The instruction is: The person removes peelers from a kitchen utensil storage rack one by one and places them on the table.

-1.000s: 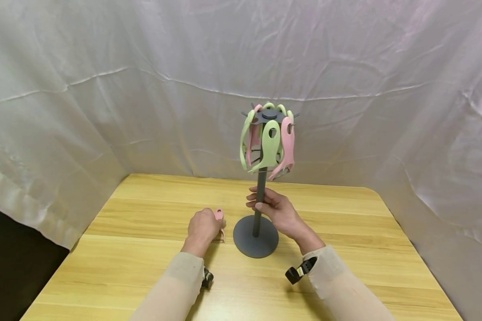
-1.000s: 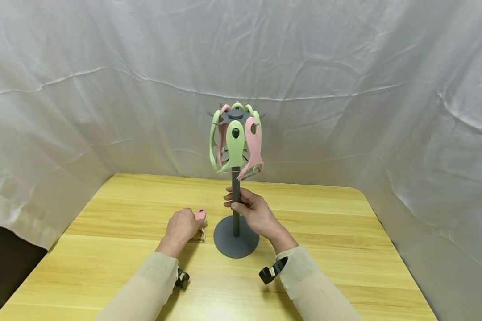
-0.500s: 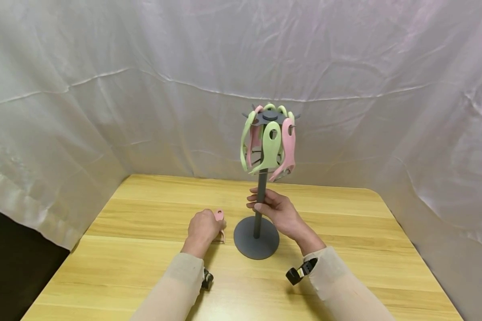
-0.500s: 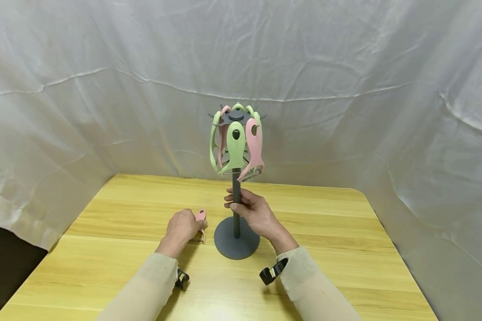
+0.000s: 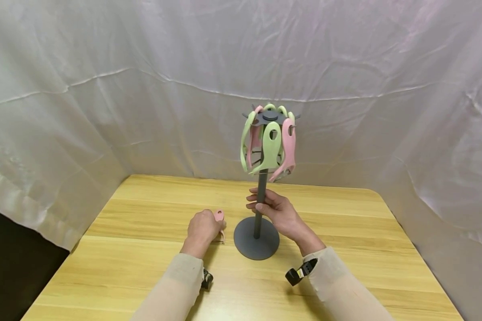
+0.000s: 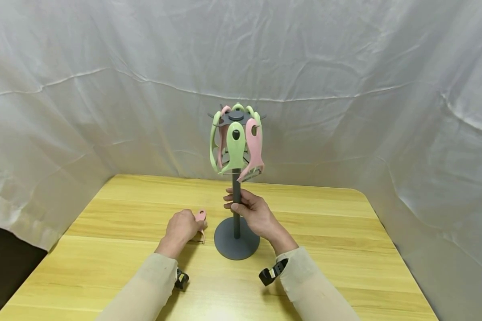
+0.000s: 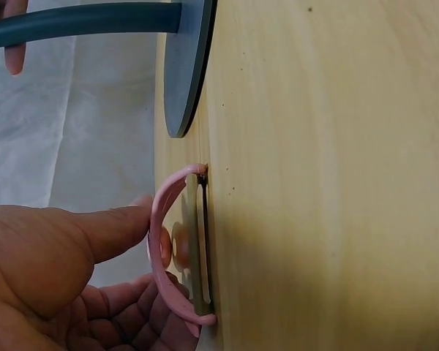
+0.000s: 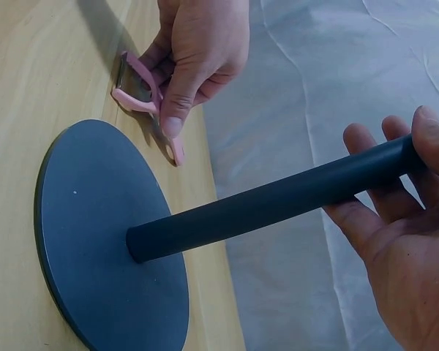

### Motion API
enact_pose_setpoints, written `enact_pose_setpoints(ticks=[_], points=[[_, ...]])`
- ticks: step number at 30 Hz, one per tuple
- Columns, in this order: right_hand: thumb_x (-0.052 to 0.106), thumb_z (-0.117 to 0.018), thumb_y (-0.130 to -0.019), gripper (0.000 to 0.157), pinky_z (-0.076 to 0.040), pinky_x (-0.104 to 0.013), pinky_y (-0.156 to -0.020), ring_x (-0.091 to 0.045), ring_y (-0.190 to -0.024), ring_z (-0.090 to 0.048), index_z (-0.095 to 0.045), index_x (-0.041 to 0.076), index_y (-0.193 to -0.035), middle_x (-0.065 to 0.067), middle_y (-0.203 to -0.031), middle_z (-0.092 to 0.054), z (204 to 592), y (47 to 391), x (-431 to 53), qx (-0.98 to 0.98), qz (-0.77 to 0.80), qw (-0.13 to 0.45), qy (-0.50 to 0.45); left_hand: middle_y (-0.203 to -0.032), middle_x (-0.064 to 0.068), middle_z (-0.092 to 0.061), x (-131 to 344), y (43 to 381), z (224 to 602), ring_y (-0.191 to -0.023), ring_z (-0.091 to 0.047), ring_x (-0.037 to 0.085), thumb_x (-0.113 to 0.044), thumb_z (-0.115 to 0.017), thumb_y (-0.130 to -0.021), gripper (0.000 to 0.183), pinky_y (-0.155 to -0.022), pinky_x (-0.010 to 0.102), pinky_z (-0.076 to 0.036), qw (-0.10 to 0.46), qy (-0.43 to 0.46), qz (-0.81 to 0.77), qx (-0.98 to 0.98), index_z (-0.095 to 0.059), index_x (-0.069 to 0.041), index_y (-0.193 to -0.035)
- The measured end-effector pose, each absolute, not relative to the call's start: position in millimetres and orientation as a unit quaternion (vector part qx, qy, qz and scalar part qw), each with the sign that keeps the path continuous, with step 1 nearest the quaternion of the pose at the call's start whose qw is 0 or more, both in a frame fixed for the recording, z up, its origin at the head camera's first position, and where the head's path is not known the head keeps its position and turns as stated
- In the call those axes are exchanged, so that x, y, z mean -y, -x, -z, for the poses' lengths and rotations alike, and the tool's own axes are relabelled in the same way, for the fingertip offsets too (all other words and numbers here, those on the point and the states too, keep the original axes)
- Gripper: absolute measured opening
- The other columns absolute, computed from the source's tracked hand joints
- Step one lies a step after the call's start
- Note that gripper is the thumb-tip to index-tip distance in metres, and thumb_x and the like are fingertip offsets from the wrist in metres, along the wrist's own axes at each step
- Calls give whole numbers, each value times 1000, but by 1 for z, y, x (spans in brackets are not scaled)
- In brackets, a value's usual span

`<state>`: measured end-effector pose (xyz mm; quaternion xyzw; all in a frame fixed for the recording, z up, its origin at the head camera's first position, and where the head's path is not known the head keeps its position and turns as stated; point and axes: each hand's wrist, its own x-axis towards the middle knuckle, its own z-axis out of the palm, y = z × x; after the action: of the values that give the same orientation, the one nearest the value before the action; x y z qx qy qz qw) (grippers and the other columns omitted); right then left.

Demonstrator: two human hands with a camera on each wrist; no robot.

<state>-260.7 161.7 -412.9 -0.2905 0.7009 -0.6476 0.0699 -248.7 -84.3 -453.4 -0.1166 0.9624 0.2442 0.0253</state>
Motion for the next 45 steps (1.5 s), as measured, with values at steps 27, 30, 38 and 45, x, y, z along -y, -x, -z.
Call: enact_pose_setpoints(ticks=[27, 30, 38, 45], points=[[1, -57, -107, 43, -56, -48, -105, -30, -122, -71, -53, -4, -149, -36, -135, -62, 414, 270, -166, -676, 657, 88, 320, -82, 10, -67, 83, 250, 454, -72, -58, 25, -37, -82, -90, 35, -62, 36, -48, 26, 121, -255, -959, -71, -4, -89], [4, -58, -107, 43, -57, -43, -104, -21, -120, -72, -53, -2, -150, -38, -136, -60, 414, 270, -168, -677, 658, 96, 315, -82, 10, -68, 83, 250, 454, -72, -58, 25, -37, -82, -90, 35, -62, 36, -49, 26, 120, -259, -958, -71, -4, -89], [9, -64, -106, 43, -58, -41, -102, -24, -120, -73, -56, -1, -147, -38, -138, -60, 414, 270, -169, -683, 660, 91, 299, -82, 10, -68, 82, 250, 453, -71, -58, 25, -37, -81, -91, 34, -60, 35, -47, 30, 117, -261, -958, -71, -5, -88], [11, -66, -105, 42, -59, -43, -101, -32, -120, -72, -59, 1, -145, -33, -136, -64, 413, 269, -167, -694, 653, 80, 291, -82, 10, -68, 81, 251, 453, -71, -59, 25, -37, -82, -91, 34, -61, 36, -48, 29, 119, -259, -958, -71, -6, -85]])
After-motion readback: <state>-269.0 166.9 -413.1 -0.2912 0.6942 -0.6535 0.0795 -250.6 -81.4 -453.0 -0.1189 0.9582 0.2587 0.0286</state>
